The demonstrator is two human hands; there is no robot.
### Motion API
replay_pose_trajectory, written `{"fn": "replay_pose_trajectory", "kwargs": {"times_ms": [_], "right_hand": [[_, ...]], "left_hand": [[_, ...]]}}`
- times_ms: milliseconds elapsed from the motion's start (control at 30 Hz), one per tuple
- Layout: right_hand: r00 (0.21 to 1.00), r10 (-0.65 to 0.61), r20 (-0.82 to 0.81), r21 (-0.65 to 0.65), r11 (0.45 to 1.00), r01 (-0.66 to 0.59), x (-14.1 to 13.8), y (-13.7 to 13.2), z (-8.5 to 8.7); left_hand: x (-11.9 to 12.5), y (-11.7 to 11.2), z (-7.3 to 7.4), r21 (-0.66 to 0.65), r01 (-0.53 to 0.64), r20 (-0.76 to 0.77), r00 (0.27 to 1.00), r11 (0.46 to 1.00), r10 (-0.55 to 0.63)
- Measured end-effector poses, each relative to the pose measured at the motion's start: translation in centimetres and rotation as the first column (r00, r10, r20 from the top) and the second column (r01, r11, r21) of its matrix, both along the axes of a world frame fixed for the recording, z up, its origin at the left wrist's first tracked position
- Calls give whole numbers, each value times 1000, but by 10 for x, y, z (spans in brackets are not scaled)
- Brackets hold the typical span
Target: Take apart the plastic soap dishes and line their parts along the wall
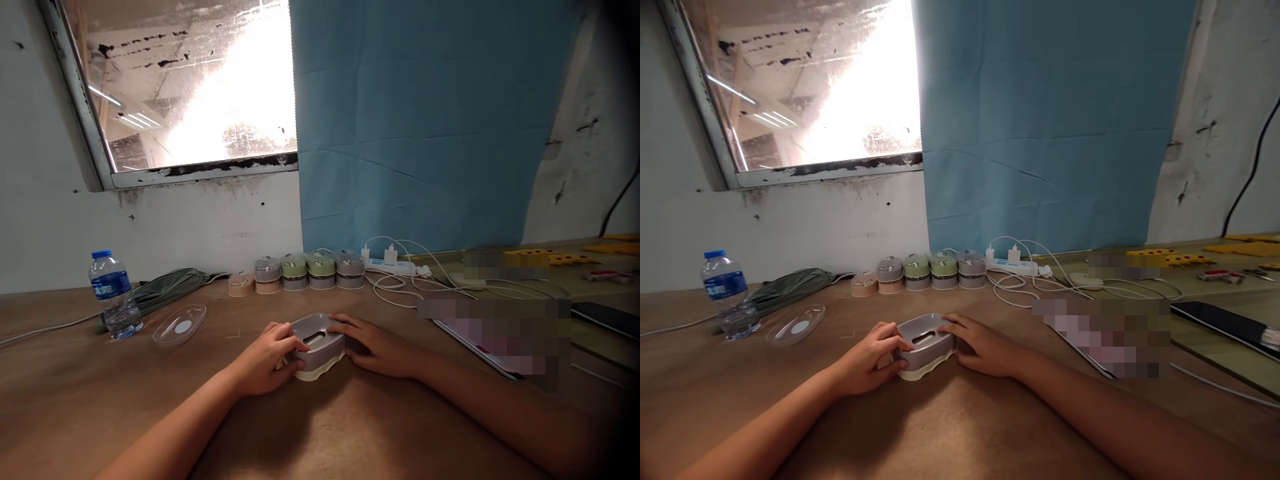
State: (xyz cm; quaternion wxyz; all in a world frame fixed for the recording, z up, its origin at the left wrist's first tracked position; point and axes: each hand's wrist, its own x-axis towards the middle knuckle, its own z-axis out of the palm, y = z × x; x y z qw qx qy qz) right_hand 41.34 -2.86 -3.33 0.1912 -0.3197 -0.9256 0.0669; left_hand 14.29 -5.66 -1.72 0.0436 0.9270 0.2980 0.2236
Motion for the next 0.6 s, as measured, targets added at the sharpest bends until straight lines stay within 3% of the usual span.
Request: {"fn": "replay_pose_trajectory", "kwargs": {"times_ms": [200, 267, 300, 333, 367, 467, 533, 600], "right_hand": [[999, 38, 14, -17, 999, -38, 0, -3, 4], [999, 32, 12, -25, 999, -32, 0, -3, 5], [1000, 28, 9, -28, 999, -28, 0, -4, 5], [1000, 25, 7, -32, 999, -25, 0, -4, 6], [1000, 21, 6, -36, 999, -21, 0, -4, 6], [1000, 8, 3, -50, 999, -8, 0, -4, 6], [1000, 2, 2, -57, 998, -2, 0, -3, 7], [1000, -1, 6, -61, 998, 1, 0, -3, 7]], "left_hand": [[-11, 6, 5, -14, 68, -53, 996, 998, -69], [-22, 14, 7, 57, -38, -42, 998, 998, 41], [-29, 20, 7, 104, -157, -17, 987, 982, 159], [-38, 26, 7, 148, -310, 18, 950, 939, 311], [-47, 32, 7, 177, -475, 45, 879, 862, 475], [-75, 45, 8, 219, -801, -58, 558, 556, 828], [-92, 48, 9, 214, -897, -211, 344, 386, 915], [-105, 48, 12, 171, -948, -325, 204, 269, 924]]}}
